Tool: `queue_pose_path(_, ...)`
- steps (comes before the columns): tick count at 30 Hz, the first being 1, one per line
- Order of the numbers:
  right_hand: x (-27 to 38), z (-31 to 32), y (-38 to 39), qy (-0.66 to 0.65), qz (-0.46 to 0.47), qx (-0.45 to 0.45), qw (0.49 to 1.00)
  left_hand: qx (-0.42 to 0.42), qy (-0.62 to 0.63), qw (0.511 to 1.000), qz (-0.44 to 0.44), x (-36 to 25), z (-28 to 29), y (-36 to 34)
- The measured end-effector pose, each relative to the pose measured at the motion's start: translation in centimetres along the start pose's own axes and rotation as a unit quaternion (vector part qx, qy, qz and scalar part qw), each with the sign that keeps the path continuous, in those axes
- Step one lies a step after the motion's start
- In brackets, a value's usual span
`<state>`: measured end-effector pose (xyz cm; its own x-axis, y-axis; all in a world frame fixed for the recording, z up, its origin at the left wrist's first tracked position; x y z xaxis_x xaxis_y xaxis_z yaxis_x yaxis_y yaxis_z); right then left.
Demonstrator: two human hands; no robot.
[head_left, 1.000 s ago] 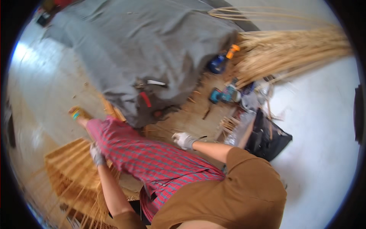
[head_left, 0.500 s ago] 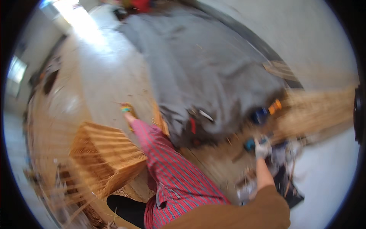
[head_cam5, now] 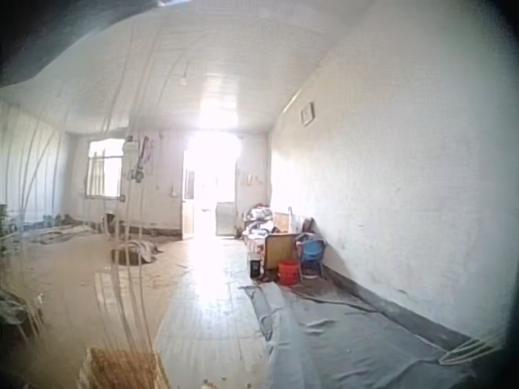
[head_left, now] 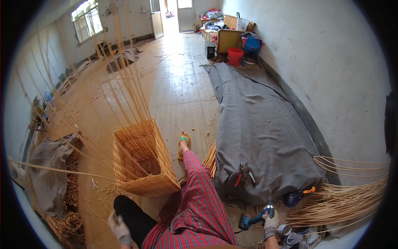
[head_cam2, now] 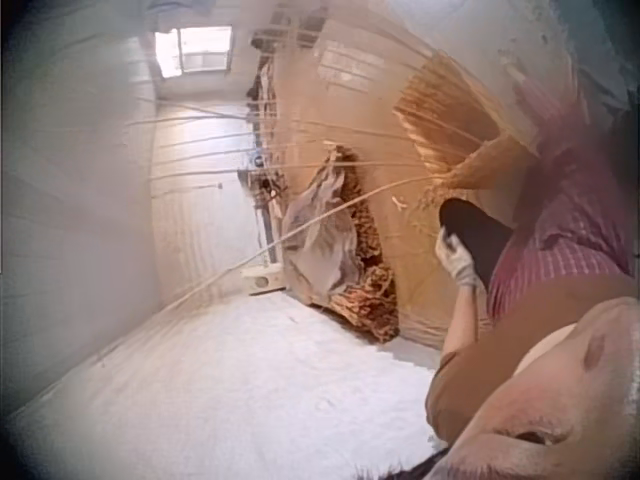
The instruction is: Using a power drill and hand-weaving techniques to construct a tall rectangular wicker basket.
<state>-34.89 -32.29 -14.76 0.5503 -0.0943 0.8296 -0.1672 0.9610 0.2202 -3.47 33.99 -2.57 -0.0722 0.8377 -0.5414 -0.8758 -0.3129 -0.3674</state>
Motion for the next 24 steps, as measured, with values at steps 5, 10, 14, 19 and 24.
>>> queue_pose_path(5,19.0,-1.7,8.3,-0.036,0.287,0.13,0.949,0.364,0.399,0.832,-0.127,-24.8,-6.9,0.6)
queue_pose_path(10,29.5,-4.0,14.6,-0.049,0.408,0.281,0.867,0.604,0.501,0.613,-0.098,-36.2,-8.9,9.3)
queue_pose_path(14,27.8,-9.5,15.7,-0.406,-0.01,0.625,0.667,0.551,0.525,0.647,-0.039,-33.8,-11.2,8.9)
queue_pose_path(19,23.1,-15.5,14.2,-0.146,0.201,0.597,0.763,0.538,0.518,0.661,-0.071,-32.2,-11.2,9.1)
queue_pose_path(24,21.4,-20.4,15.6,-0.413,-0.266,0.653,0.576,0.441,0.494,0.75,0.004,-28.7,-11.8,4.2)
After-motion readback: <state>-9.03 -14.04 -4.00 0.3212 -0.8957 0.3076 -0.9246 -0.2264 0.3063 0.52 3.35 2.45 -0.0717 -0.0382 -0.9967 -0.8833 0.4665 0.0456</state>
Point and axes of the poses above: each hand's wrist, its own y-axis away from the middle knuckle, its own z-axis out of the back of the hand, x = y × z, the point moved 6 cm from there along -y, towards the middle knuckle, and after that the axes turned 9 degrees about -y, right-handed, at the moved point
